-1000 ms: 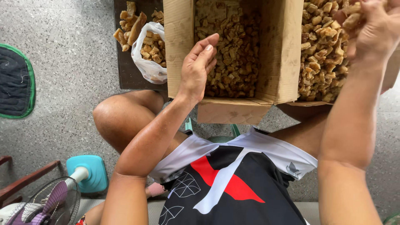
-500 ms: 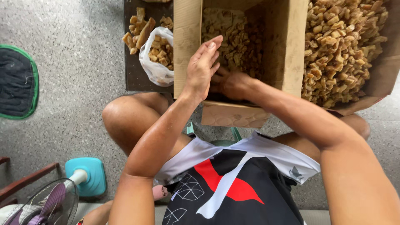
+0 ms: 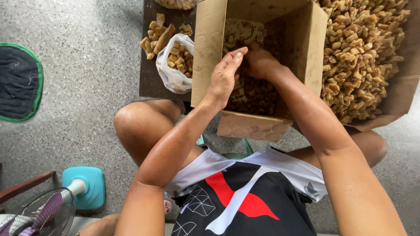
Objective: The person sits cross-legged on the floor and repeatedly picks up dried fruit pieces from a cardboard box, inspects them in their hands, and places them back into the box. A plastic bag containing similar pieces is visible nearby.
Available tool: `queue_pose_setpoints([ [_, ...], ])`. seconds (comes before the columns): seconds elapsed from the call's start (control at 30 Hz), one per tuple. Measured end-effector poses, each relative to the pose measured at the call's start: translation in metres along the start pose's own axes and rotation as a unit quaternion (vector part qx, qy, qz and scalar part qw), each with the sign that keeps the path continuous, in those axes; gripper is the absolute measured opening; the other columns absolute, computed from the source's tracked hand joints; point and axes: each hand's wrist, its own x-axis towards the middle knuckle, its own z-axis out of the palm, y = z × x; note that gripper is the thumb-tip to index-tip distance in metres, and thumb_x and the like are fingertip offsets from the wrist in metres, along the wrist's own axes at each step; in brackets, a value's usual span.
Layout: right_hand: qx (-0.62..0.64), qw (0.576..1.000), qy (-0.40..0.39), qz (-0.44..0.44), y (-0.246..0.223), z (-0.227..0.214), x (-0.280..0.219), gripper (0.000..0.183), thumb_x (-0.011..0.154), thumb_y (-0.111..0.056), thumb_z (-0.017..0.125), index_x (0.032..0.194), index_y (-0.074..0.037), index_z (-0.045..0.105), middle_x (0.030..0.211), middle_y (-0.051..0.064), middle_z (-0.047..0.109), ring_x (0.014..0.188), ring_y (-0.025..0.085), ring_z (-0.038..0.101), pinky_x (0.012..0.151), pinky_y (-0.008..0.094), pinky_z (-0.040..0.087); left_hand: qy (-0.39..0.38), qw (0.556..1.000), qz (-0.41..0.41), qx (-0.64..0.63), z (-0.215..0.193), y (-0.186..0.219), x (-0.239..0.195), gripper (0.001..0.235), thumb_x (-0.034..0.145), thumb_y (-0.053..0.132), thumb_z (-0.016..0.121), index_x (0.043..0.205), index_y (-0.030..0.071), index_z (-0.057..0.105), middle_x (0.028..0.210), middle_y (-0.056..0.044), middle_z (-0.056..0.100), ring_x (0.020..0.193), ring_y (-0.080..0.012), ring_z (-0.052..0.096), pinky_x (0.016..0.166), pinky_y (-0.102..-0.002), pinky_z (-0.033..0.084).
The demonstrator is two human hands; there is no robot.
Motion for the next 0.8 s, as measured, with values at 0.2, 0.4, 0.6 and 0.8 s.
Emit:
queue_pose_setpoints([
  [0.2, -0.037, 0.996, -0.086, -0.006, -0.007, 0.02, -0.019, 0.069, 0.079, -0.036, 0.082, 0.138, -0.013, 0.055, 0.147, 0.022, 0.046, 0.121, 0.042, 0.056, 0.097, 0.05, 0.05, -0.018, 0.999, 0.015, 0.026, 0.004, -0.022, 0.002, 0.049, 0.111, 0.034, 0.052, 0.146, 0.0, 0.057, 0.15, -0.016, 0.057, 0.144, -0.0241, 0.045, 0.124, -0.035, 0.03],
  [0.4, -0.044, 0.994, -0.088, -0.04, -0.017, 0.032, -0.027, 0.056, 0.083, -0.005, 0.069, 0.137, -0.011, 0.058, 0.132, 0.025, 0.061, 0.104, 0.042, 0.069, 0.084, 0.049, 0.058, 0.013, 0.998, 0.014, 0.059, 0.0, -0.041, 0.011, 0.047, 0.111, 0.032, 0.049, 0.144, -0.001, 0.056, 0.15, -0.016, 0.056, 0.145, -0.0239, 0.046, 0.122, -0.033, 0.032],
  [0.6, -0.059, 0.992, -0.111, 0.016, -0.012, 0.022, -0.056, 0.064, 0.086, -0.014, 0.072, 0.147, -0.022, 0.053, 0.127, 0.024, 0.068, 0.108, 0.042, 0.069, 0.091, 0.051, 0.057, 0.033, 0.994, 0.038, 0.094, -0.005, -0.05, 0.013, 0.047, 0.111, 0.032, 0.046, 0.143, -0.001, 0.056, 0.148, -0.017, 0.057, 0.143, -0.0242, 0.049, 0.121, -0.034, 0.035],
  [0.8, -0.033, 0.99, -0.06, 0.121, -0.006, 0.022, -0.057, 0.072, 0.078, -0.023, 0.082, 0.143, -0.023, 0.05, 0.151, 0.018, 0.039, 0.124, 0.052, 0.05, 0.1, 0.05, 0.051, 0.136, 0.908, 0.106, 0.382, -0.003, -0.064, 0.016, 0.042, 0.103, 0.026, 0.059, 0.138, 0.002, 0.058, 0.14, -0.021, 0.064, 0.133, -0.0342, 0.06, 0.113, -0.042, 0.046],
])
